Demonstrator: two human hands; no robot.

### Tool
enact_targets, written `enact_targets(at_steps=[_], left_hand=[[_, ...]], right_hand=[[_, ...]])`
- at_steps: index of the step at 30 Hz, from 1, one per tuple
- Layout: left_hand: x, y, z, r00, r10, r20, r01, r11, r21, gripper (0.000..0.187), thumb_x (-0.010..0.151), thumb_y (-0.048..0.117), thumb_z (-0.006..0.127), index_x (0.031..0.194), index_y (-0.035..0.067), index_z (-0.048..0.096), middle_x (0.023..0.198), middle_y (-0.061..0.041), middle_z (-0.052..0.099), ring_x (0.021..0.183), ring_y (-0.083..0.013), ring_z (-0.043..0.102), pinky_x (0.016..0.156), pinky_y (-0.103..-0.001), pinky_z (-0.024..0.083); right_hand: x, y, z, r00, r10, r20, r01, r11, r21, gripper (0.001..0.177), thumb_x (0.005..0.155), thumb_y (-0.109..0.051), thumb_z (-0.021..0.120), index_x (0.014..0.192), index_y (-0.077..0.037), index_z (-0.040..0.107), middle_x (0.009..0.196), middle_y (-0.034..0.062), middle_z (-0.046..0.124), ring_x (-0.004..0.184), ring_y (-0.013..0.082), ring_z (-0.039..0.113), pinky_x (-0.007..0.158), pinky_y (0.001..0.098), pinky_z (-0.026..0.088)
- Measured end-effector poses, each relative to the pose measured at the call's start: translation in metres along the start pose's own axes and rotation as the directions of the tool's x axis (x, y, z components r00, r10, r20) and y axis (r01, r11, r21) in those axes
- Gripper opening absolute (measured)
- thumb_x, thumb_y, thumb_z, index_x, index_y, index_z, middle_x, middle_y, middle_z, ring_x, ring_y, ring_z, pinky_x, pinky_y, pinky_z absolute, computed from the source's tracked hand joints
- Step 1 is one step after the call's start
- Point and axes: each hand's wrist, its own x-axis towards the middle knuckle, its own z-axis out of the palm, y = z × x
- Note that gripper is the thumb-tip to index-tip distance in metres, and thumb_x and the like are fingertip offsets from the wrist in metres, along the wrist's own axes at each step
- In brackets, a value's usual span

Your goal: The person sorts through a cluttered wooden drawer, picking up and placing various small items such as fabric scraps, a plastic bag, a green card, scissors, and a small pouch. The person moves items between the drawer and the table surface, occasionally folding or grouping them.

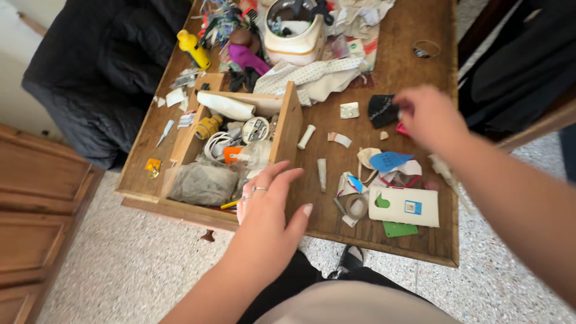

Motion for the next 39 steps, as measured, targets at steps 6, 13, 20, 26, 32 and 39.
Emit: enact_targets(at_steps=[6,13,20,26,32,39], left_hand=[[-0.007,0.014,-0.012,0.999,-0.051,-0.017,0.049,0.995,-0.081,0.049,0.082,0.015,0.074,0.13,0.013,0.061,0.147,-0.009,0.05,0.135,-0.0367,0.042,0.107,-0.05,0.034],[-0.029,-0.005,-0.022,0.988,-0.15,-0.04,0.145,0.984,-0.1,0.046,0.083,0.015,0.074,0.128,0.015,0.062,0.147,-0.009,0.05,0.135,-0.035,0.041,0.109,-0.05,0.032],[-0.028,-0.048,-0.044,0.985,-0.055,-0.165,0.062,0.997,0.039,0.036,0.083,0.019,0.075,0.119,0.016,0.069,0.139,-0.007,0.058,0.13,-0.0355,0.048,0.105,-0.05,0.037],[0.017,-0.137,-0.091,0.956,-0.294,-0.001,0.285,0.926,0.249,0.042,0.079,0.023,0.078,0.121,0.022,0.073,0.132,0.002,0.062,0.125,-0.0319,0.05,0.1,-0.051,0.037],[0.065,-0.224,-0.091,0.986,0.103,0.129,-0.121,0.983,0.141,0.046,0.076,0.021,0.08,0.121,0.012,0.07,0.123,-0.008,0.069,0.117,-0.0317,0.06,0.098,-0.048,0.042],[0.082,-0.257,-0.091,0.92,0.065,0.387,-0.123,0.984,0.127,0.024,0.079,0.017,0.08,0.102,0.011,0.077,0.108,-0.009,0.072,0.106,-0.0325,0.067,0.094,-0.043,0.05]], right_hand=[[0.081,0.05,0.052,0.981,-0.156,0.115,0.173,0.972,-0.161,0.03,0.081,-0.007,0.072,0.108,-0.017,0.08,0.112,0.0188,0.071,0.104,0.0394,0.067,0.093,0.0478,0.055],[0.083,0.074,0.075,0.963,-0.151,0.223,0.2,0.956,-0.214,0.028,0.082,-0.024,0.08,0.109,-0.017,0.08,0.107,0.0142,0.074,0.098,0.036,0.07,0.088,0.0463,0.057],[0.073,0.017,0.028,0.995,-0.043,0.088,0.055,0.988,-0.141,0.018,0.101,-0.027,0.076,0.113,-0.013,0.078,0.104,0.0164,0.073,0.095,0.0359,0.069,0.085,0.0467,0.055],[0.069,-0.119,-0.038,0.888,-0.431,-0.162,0.436,0.9,-0.004,0.011,0.1,-0.013,0.074,0.11,-0.008,0.075,0.107,0.0128,0.068,0.104,0.0322,0.065,0.092,0.0419,0.052],[0.06,-0.268,0.009,0.816,-0.541,0.205,0.488,0.834,0.258,0.018,0.089,-0.014,0.072,0.106,-0.015,0.078,0.097,0.0078,0.072,0.094,0.0284,0.068,0.082,0.0411,0.054],[0.071,-0.323,0.113,0.819,-0.395,0.416,0.326,0.917,0.23,0.013,0.077,-0.013,0.076,0.09,-0.013,0.075,0.089,0.009,0.075,0.083,0.0312,0.072,0.074,0.0425,0.057]])
